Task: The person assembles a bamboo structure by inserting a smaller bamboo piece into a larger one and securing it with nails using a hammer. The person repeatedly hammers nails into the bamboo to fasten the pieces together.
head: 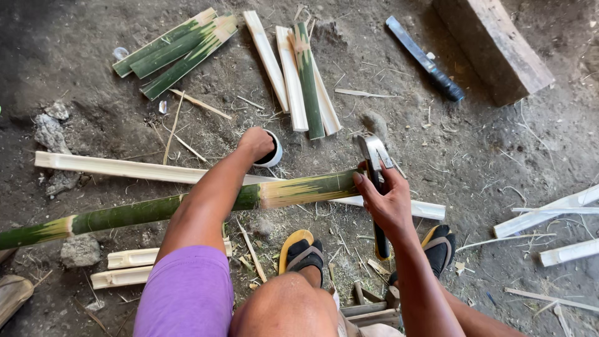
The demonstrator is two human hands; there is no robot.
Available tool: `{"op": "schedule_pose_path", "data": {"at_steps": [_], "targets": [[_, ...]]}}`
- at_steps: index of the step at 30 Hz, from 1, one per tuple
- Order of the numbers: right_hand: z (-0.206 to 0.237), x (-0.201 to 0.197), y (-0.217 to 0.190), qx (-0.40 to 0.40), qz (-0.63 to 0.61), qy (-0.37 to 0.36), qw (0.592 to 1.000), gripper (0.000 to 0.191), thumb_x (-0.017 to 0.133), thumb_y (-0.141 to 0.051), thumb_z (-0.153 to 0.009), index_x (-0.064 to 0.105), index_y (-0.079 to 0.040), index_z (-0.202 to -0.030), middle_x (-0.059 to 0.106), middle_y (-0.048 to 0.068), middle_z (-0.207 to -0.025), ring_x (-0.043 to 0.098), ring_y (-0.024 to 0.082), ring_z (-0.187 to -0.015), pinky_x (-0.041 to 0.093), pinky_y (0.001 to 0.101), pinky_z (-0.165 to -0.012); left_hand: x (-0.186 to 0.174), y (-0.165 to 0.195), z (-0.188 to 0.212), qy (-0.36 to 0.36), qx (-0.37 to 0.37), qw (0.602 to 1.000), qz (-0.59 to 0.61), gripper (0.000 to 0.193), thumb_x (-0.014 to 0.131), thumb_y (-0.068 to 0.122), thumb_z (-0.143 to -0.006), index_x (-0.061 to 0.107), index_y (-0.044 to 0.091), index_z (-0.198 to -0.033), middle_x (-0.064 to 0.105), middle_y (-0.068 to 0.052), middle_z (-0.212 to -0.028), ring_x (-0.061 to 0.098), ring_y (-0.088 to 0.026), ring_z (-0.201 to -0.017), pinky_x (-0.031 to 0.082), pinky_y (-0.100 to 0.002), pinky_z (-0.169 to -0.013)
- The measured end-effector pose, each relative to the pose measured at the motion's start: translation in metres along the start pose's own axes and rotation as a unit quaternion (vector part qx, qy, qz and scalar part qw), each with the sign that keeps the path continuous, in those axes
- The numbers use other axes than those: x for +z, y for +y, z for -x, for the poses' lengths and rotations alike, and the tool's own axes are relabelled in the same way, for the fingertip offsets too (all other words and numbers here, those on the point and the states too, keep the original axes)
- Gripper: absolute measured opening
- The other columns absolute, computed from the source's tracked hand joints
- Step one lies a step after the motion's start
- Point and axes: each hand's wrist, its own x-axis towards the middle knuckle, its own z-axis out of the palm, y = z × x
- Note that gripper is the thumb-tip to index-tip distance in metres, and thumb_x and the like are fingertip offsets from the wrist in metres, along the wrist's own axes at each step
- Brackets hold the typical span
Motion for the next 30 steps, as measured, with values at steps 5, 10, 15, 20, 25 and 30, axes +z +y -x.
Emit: {"op": "schedule_pose_path", "data": {"at_steps": [5,10,15,20,25,30], "targets": [[0.000,0.003,-0.005,0.014,0.000,0.008,1.000,0.040,0.076,-0.034,-0.091,0.068,-0.003,-0.114,0.060,-0.002,-0.066,0.053,0.005,-0.053,0.039,0.0238,-0.045,-0.029,-0.004,0.027,0.095,-0.099,0.980,0.144,0.011,0.070,0.010,-0.085,0.080,0.010,-0.089,0.078,-0.012,-0.099,0.076,-0.031,-0.092,0.062,-0.042,-0.077],[-0.006,0.003,-0.005,-0.004,-0.015,0.004,1.000,0.038,0.075,-0.032,-0.091,0.067,-0.003,-0.114,0.060,-0.002,-0.066,0.053,0.006,-0.051,0.040,0.0246,-0.044,-0.079,-0.014,0.067,0.132,-0.167,0.893,0.397,0.010,0.074,0.012,-0.079,0.080,0.010,-0.087,0.076,-0.020,-0.085,0.074,-0.033,-0.073,0.060,-0.043,-0.064],[-0.021,0.003,-0.002,-0.031,-0.020,-0.006,0.999,0.038,0.075,-0.034,-0.091,0.066,-0.003,-0.111,0.061,-0.001,-0.068,0.055,0.006,-0.053,0.044,0.0241,-0.046,-0.160,-0.025,0.122,0.055,-0.182,0.770,0.610,0.025,0.069,0.006,-0.087,0.060,-0.009,-0.104,0.075,-0.021,-0.083,0.077,-0.022,-0.060,0.060,-0.036,-0.046],[-0.038,0.004,0.001,-0.054,-0.066,-0.031,0.996,0.037,0.076,-0.034,-0.092,0.066,-0.003,-0.109,0.060,0.000,-0.074,0.055,0.006,-0.056,0.045,0.0239,-0.049,-0.217,-0.020,0.134,0.133,-0.130,0.757,0.627,0.021,0.068,0.002,-0.088,0.065,-0.007,-0.107,0.077,-0.014,-0.082,0.077,-0.017,-0.064,0.064,-0.031,-0.055],[-0.046,0.005,0.007,-0.042,-0.110,-0.047,0.992,0.036,0.076,-0.032,-0.091,0.065,-0.004,-0.110,0.060,-0.001,-0.075,0.052,0.005,-0.054,0.043,0.0239,-0.047,-0.225,0.062,0.087,0.263,-0.094,0.613,0.739,0.017,0.076,0.017,-0.089,0.081,0.005,-0.101,0.081,-0.011,-0.091,0.075,-0.018,-0.075,0.062,-0.028,-0.064],[-0.046,-0.002,0.014,-0.011,-0.133,-0.073,0.988,0.035,0.074,-0.032,-0.092,0.065,-0.003,-0.110,0.060,-0.001,-0.072,0.053,0.005,-0.053,0.043,0.0229,-0.046,-0.186,0.144,0.069,0.512,-0.199,0.582,0.600,0.024,0.076,0.029,-0.093,0.080,0.007,-0.101,0.079,-0.010,-0.092,0.075,-0.024,-0.083,0.061,-0.036,-0.073]]}}
